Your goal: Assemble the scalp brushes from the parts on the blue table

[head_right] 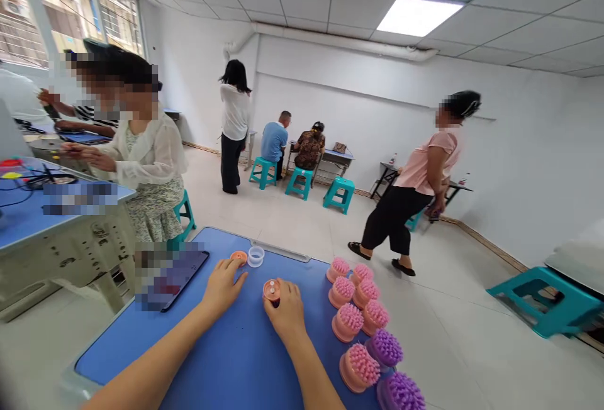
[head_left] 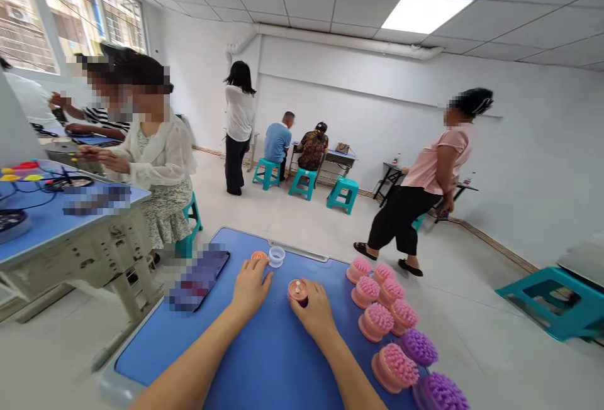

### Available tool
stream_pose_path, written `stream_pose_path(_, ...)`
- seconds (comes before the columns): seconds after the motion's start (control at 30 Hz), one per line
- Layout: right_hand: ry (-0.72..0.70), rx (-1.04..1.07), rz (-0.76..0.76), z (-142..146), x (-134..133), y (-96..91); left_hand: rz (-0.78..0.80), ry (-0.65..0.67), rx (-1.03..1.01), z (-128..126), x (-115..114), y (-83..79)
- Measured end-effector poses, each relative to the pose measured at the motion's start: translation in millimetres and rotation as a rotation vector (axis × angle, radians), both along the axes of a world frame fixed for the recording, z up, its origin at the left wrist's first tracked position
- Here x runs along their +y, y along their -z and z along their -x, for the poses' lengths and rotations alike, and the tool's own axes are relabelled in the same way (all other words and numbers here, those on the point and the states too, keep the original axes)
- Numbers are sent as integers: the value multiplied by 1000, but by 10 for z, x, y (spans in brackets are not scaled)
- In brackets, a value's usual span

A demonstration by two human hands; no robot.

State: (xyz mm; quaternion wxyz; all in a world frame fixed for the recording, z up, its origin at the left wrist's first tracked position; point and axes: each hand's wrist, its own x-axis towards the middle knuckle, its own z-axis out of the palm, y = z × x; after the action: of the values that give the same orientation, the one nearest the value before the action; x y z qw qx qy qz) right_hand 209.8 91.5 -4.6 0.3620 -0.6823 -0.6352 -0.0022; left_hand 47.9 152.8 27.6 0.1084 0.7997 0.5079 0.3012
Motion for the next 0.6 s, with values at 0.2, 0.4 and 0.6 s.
stream_pose_path(0.2, -40, 0, -23, -53, 17, 83, 39, -70, 77, -290, 258, -56)
stream_pose_path(0.4, -63, -22, -34, -65, 7, 108, 114, -82, 118, -521, 437, 6)
stream_pose_path(0.6, -81, 32, -29, -69, 17, 123, 116, -12, 93, -500, 418, -3)
